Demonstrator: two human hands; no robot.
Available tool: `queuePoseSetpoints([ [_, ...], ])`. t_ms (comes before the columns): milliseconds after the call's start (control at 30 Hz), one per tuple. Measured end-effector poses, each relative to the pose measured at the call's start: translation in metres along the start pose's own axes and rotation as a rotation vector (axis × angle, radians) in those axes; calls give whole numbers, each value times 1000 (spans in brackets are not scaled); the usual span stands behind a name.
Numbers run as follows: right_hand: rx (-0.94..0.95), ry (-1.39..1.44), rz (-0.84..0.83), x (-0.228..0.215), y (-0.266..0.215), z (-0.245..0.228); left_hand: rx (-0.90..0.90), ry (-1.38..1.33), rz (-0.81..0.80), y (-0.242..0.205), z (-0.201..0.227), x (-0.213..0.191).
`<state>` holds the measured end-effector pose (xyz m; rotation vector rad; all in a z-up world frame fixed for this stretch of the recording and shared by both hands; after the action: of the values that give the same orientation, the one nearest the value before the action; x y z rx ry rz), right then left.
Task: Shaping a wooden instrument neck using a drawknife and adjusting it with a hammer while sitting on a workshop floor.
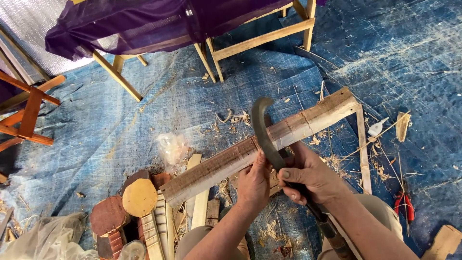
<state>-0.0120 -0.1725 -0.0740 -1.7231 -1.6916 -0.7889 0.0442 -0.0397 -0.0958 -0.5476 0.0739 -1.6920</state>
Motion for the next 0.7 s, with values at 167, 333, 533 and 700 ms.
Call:
queuePoseSetpoints([
  [167,-12,-33,18,-5,-2,-4,23,-45,37,-20,29,13],
  [333,-3,76,15,-19,0,-1,25,-108,-7,-24,31,24],
  [533,-34,43,0,-14,0,1,17,-131,-15,-17,14,16],
  [700,-10,38,18,-24,0,6,-25,-132,-71,-18,13,19],
])
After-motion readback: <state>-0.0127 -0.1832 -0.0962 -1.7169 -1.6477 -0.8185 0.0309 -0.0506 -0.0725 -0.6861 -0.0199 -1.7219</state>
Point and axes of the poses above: each hand's wrist, its own y-axis towards the middle knuckle, its own x-axis out of the palm, z = x × y, the point moved 5 cm from there along y, towards the middle knuckle, and after that the axes turned 10 degrees about y, right-handed, at the moved point
